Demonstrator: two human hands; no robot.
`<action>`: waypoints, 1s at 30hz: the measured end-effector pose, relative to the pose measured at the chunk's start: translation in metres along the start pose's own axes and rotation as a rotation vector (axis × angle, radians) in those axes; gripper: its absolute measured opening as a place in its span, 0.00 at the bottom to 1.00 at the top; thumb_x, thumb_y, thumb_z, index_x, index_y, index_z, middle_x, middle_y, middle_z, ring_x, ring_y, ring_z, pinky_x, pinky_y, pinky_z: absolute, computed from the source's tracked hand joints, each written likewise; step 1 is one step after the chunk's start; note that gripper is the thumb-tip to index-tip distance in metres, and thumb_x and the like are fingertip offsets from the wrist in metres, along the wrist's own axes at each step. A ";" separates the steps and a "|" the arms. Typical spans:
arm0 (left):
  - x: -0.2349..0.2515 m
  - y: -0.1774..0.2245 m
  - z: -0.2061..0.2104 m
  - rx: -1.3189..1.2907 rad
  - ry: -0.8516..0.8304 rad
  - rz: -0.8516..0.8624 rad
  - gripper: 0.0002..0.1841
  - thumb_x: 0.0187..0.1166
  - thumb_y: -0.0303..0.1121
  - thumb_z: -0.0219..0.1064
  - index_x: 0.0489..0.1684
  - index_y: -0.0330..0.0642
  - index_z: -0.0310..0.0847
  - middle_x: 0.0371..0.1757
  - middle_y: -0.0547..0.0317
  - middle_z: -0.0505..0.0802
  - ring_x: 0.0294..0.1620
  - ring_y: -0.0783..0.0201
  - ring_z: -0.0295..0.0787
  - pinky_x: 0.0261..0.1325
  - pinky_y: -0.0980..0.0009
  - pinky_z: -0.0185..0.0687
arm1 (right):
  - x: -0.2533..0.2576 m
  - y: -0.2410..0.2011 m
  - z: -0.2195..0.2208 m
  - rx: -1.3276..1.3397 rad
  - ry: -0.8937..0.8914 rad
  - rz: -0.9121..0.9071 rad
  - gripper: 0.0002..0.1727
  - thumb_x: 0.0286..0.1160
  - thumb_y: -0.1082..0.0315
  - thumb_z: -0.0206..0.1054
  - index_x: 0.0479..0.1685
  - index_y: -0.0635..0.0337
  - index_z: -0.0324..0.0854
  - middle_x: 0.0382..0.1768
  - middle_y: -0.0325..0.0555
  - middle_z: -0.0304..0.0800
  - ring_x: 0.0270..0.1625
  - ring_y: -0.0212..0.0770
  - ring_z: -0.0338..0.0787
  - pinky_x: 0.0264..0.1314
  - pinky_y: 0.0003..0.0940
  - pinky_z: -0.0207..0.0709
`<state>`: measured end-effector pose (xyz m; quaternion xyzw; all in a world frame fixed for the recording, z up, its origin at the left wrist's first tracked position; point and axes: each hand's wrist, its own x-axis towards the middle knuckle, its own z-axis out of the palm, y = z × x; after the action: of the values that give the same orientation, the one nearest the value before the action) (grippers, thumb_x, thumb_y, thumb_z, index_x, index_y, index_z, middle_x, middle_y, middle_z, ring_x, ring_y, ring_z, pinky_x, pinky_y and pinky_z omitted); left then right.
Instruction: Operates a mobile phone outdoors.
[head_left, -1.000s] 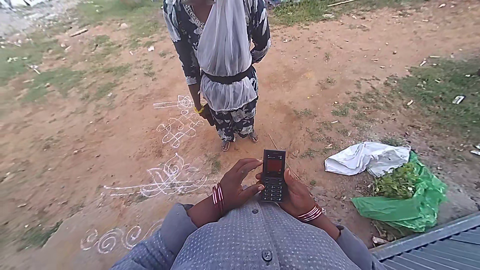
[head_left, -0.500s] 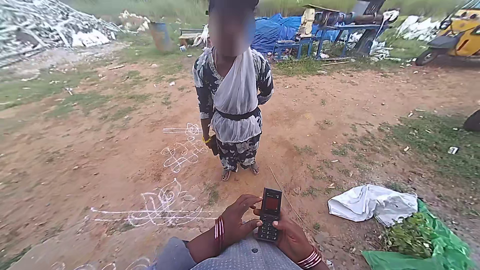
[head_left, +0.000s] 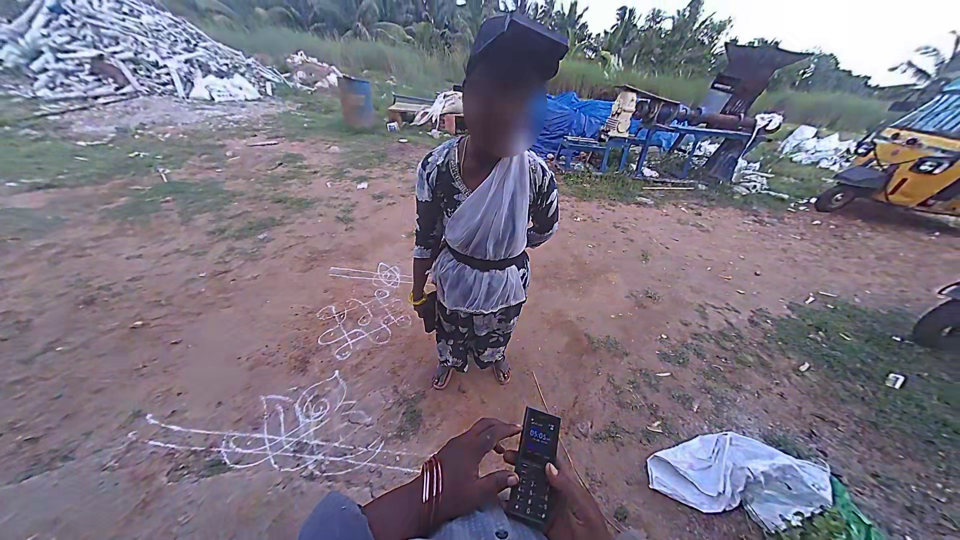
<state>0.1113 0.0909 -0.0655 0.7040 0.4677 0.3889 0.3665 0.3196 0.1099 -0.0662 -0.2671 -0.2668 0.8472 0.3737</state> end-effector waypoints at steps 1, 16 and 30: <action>0.000 0.000 -0.001 0.003 -0.013 -0.010 0.29 0.77 0.35 0.72 0.78 0.34 0.74 0.72 0.34 0.83 0.58 0.51 0.89 0.61 0.60 0.85 | 0.000 0.001 -0.001 -0.001 -0.007 -0.009 0.26 0.82 0.62 0.58 0.76 0.56 0.57 0.56 0.50 0.95 0.56 0.47 0.96 0.61 0.45 0.89; -0.006 -0.001 -0.005 0.008 0.057 -0.075 0.23 0.82 0.35 0.66 0.74 0.34 0.78 0.71 0.38 0.85 0.56 0.54 0.91 0.60 0.62 0.85 | -0.011 0.010 -0.015 -0.369 0.023 -0.159 0.35 0.86 0.40 0.58 0.73 0.61 0.57 0.44 0.38 0.96 0.42 0.34 0.96 0.53 0.33 0.90; -0.006 -0.001 -0.005 -0.015 0.057 -0.089 0.21 0.84 0.33 0.62 0.73 0.32 0.78 0.69 0.36 0.85 0.54 0.55 0.91 0.59 0.63 0.86 | -0.021 0.014 -0.010 -0.643 -0.077 -0.226 0.49 0.83 0.34 0.57 0.79 0.77 0.55 0.54 0.34 0.93 0.53 0.24 0.92 0.64 0.29 0.85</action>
<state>0.1046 0.0864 -0.0654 0.6684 0.5060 0.3957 0.3751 0.3314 0.0881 -0.0772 -0.3079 -0.5620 0.6826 0.3514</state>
